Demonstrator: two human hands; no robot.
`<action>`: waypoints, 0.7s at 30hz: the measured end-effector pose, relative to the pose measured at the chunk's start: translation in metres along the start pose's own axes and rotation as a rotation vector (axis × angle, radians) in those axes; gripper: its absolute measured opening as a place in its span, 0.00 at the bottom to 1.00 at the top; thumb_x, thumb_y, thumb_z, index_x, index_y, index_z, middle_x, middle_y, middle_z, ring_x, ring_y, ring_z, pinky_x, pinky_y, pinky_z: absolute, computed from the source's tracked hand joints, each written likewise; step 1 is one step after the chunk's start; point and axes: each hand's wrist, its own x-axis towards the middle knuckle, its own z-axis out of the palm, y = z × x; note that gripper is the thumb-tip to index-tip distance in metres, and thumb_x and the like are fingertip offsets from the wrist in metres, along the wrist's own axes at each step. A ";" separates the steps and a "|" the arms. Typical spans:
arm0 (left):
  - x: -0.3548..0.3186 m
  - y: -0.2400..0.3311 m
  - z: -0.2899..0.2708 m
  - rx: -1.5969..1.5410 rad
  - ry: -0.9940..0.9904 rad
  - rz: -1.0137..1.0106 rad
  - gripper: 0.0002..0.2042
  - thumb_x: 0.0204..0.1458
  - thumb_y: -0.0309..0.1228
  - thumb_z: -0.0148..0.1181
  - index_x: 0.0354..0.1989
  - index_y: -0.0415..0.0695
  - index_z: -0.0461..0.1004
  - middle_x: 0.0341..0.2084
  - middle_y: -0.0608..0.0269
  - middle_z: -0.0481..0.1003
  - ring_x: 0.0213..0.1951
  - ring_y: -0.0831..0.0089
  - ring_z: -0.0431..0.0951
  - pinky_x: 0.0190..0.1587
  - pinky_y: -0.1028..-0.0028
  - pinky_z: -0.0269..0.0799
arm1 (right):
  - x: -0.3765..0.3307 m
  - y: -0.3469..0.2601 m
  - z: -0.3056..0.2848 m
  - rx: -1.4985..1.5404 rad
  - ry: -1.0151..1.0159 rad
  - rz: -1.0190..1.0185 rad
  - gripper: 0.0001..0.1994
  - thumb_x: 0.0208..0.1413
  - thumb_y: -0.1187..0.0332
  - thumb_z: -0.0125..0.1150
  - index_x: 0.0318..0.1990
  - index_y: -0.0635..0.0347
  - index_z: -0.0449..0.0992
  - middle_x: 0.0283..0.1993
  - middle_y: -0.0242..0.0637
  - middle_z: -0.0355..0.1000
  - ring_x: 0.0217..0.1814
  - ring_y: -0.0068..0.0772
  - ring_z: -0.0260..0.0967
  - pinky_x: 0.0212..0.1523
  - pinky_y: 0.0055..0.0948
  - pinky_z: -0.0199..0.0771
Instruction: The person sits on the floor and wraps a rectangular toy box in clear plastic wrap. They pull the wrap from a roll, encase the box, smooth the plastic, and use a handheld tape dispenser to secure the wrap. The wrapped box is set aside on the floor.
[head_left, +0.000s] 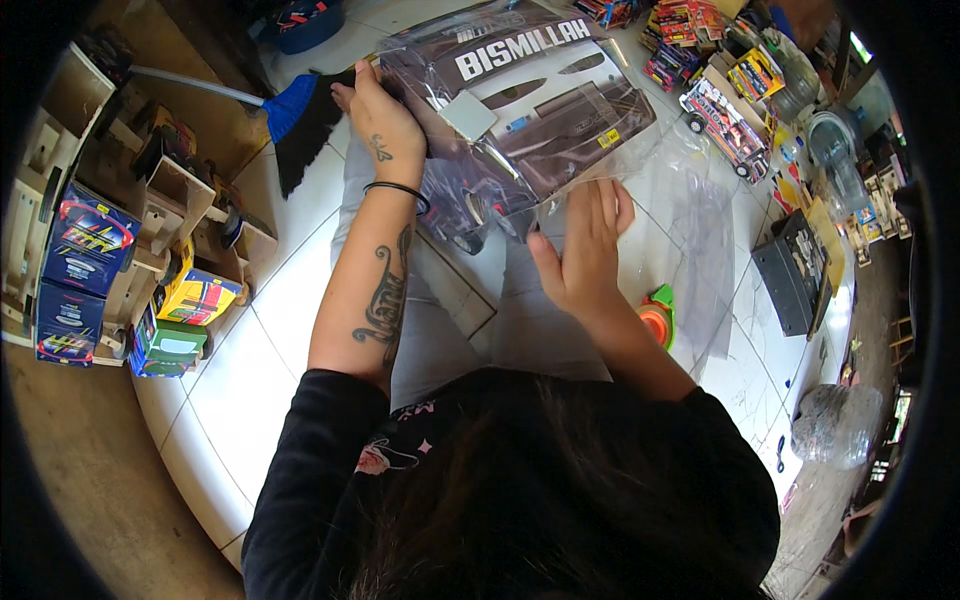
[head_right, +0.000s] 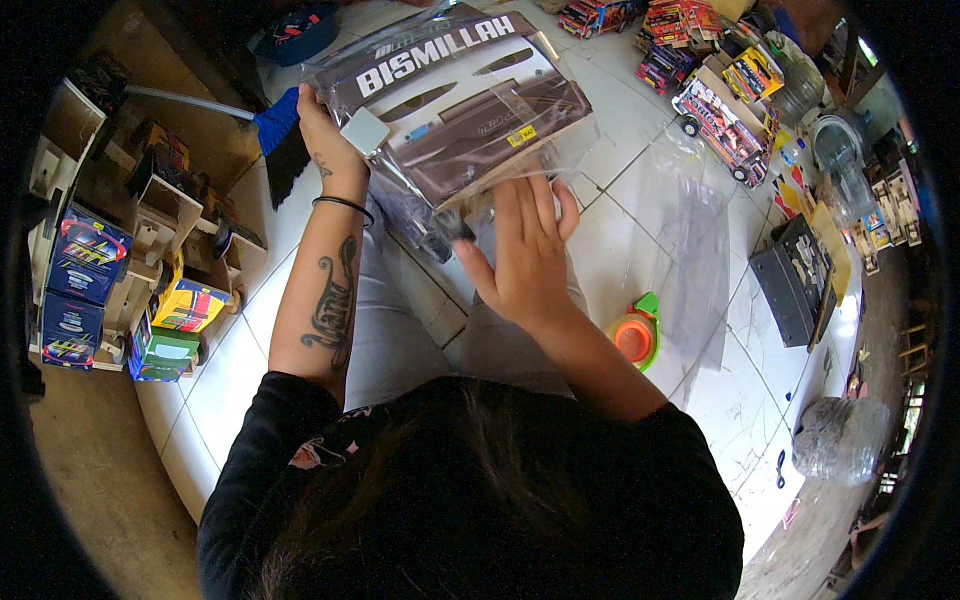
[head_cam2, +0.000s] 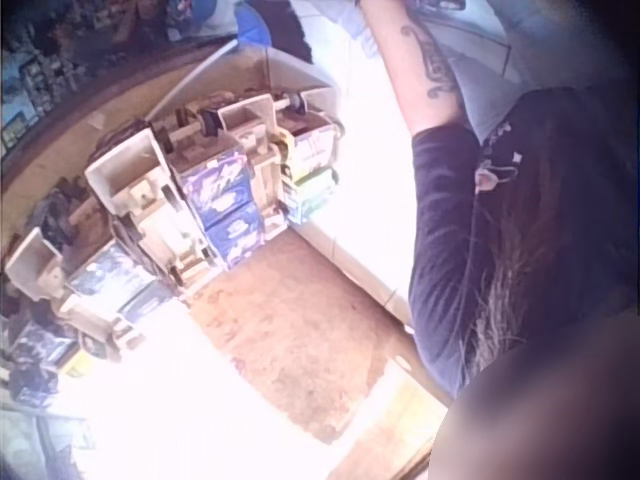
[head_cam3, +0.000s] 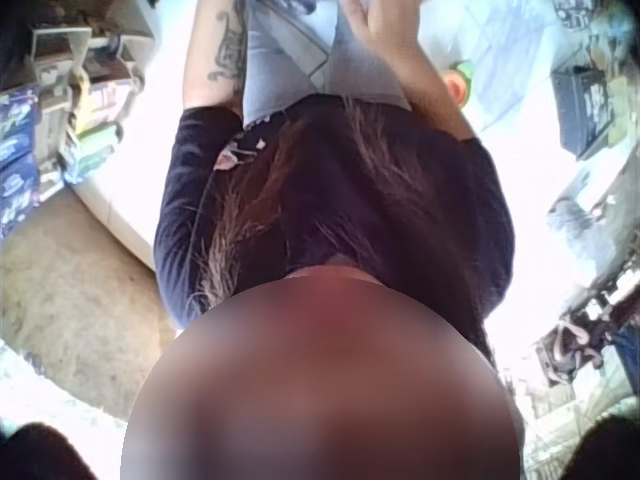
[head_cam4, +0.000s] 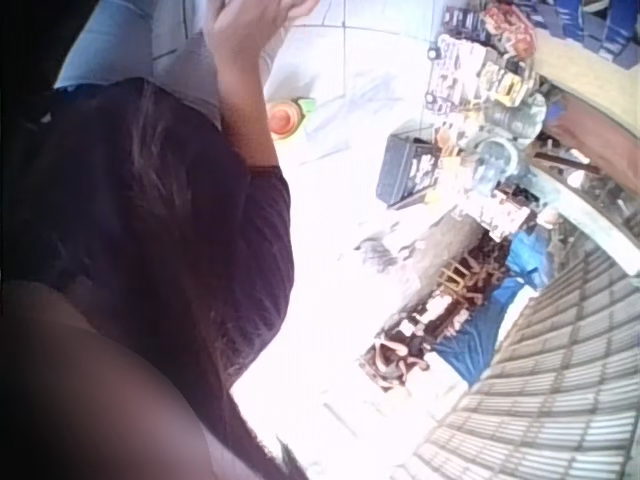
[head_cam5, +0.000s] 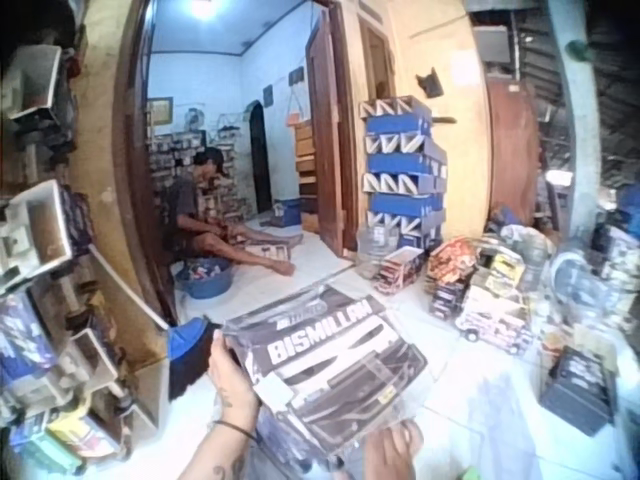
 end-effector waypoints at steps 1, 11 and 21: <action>-0.003 0.001 0.000 0.085 0.025 0.057 0.32 0.61 0.50 0.31 0.46 0.30 0.73 0.61 0.30 0.53 0.68 0.48 0.43 0.69 0.60 0.27 | 0.005 0.001 0.001 -0.032 -0.131 0.037 0.24 0.56 0.59 0.48 0.53 0.71 0.65 0.53 0.51 0.65 0.57 0.50 0.59 0.60 0.48 0.45; 0.003 -0.002 -0.002 -0.066 -0.061 0.042 0.29 0.63 0.48 0.32 0.49 0.32 0.69 0.55 0.40 0.63 0.62 0.55 0.57 0.65 0.65 0.43 | -0.032 0.056 -0.009 0.313 0.406 0.037 0.27 0.53 0.65 0.54 0.59 0.67 0.58 0.57 0.47 0.62 0.56 0.43 0.61 0.53 0.37 0.60; -0.149 -0.058 -0.111 0.554 -0.675 0.675 0.61 0.32 0.55 0.73 0.69 0.39 0.38 0.66 0.38 0.45 0.67 0.46 0.46 0.65 0.54 0.44 | 0.033 0.064 0.111 1.405 -0.017 0.727 0.29 0.60 0.54 0.46 0.64 0.62 0.56 0.64 0.44 0.59 0.66 0.39 0.54 0.64 0.37 0.50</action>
